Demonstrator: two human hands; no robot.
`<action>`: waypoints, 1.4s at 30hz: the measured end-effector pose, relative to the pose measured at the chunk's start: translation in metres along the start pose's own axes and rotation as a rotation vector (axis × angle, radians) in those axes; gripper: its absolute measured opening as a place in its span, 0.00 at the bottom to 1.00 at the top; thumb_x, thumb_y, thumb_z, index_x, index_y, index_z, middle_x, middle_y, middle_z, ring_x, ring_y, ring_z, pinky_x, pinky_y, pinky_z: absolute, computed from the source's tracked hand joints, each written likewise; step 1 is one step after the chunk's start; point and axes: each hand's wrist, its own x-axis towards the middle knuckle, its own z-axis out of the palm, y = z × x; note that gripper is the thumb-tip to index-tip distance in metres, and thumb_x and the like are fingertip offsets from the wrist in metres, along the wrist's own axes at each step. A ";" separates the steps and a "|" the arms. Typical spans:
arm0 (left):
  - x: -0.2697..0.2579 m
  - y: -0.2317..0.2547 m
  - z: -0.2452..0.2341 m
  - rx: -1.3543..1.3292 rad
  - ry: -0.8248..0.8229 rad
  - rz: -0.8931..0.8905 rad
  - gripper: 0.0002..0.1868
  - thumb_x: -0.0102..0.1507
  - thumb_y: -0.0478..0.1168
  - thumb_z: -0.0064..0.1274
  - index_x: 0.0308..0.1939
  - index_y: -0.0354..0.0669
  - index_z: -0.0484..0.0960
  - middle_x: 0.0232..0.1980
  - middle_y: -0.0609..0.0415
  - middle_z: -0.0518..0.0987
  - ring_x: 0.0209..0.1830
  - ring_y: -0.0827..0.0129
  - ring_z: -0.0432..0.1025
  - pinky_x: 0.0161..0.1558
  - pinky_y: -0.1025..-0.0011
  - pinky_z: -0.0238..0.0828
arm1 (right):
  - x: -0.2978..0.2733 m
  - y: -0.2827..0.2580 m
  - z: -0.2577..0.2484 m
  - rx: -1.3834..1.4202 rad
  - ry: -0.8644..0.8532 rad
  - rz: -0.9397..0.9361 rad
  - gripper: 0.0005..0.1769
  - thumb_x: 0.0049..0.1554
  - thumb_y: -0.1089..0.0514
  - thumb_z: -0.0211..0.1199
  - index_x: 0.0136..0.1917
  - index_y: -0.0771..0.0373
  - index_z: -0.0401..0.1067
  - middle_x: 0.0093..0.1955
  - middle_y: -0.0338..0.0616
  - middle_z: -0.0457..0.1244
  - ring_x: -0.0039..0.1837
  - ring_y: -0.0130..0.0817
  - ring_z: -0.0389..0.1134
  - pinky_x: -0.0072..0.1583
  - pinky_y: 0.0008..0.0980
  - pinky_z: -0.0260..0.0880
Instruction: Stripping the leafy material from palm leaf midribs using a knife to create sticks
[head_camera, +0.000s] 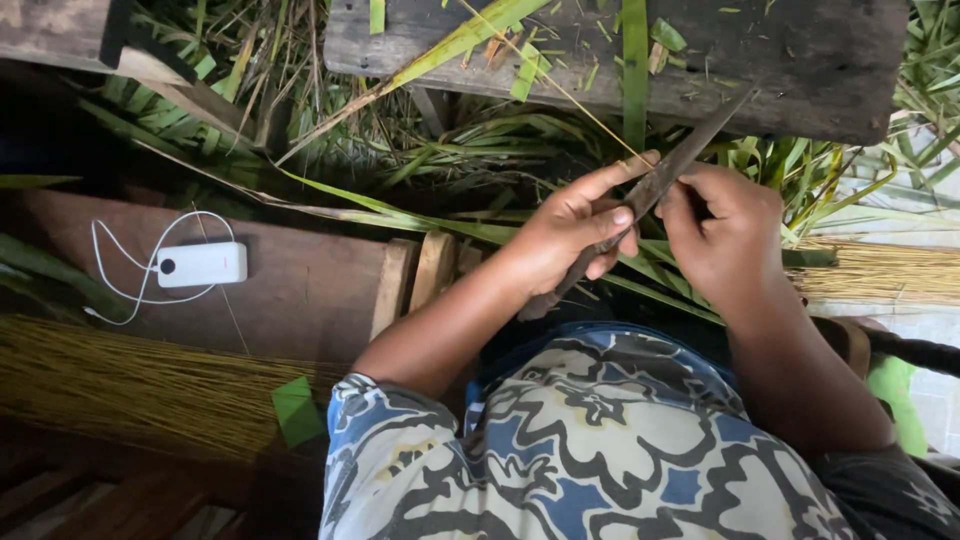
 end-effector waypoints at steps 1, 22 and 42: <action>0.000 0.000 0.000 -0.025 -0.002 -0.002 0.35 0.59 0.41 0.52 0.68 0.46 0.56 0.27 0.46 0.73 0.17 0.76 0.61 0.16 0.83 0.60 | 0.000 0.001 0.002 -0.019 0.017 -0.014 0.06 0.58 0.71 0.54 0.48 0.75 0.71 0.41 0.56 0.65 0.42 0.43 0.66 0.43 0.37 0.61; -0.006 0.043 -0.056 -0.265 0.130 0.278 0.30 0.63 0.31 0.47 0.68 0.50 0.59 0.30 0.49 0.72 0.20 0.75 0.59 0.17 0.80 0.57 | -0.028 0.029 -0.019 -0.089 0.058 -0.196 0.05 0.60 0.74 0.57 0.46 0.82 0.72 0.42 0.62 0.65 0.43 0.48 0.68 0.46 0.39 0.68; -0.017 0.068 -0.082 -0.269 0.417 0.552 0.26 0.65 0.36 0.44 0.65 0.61 0.59 0.31 0.56 0.70 0.18 0.79 0.57 0.19 0.82 0.56 | -0.060 0.117 -0.039 -0.147 0.465 0.205 0.05 0.67 0.78 0.54 0.51 0.78 0.70 0.38 0.55 0.63 0.39 0.38 0.65 0.40 0.34 0.64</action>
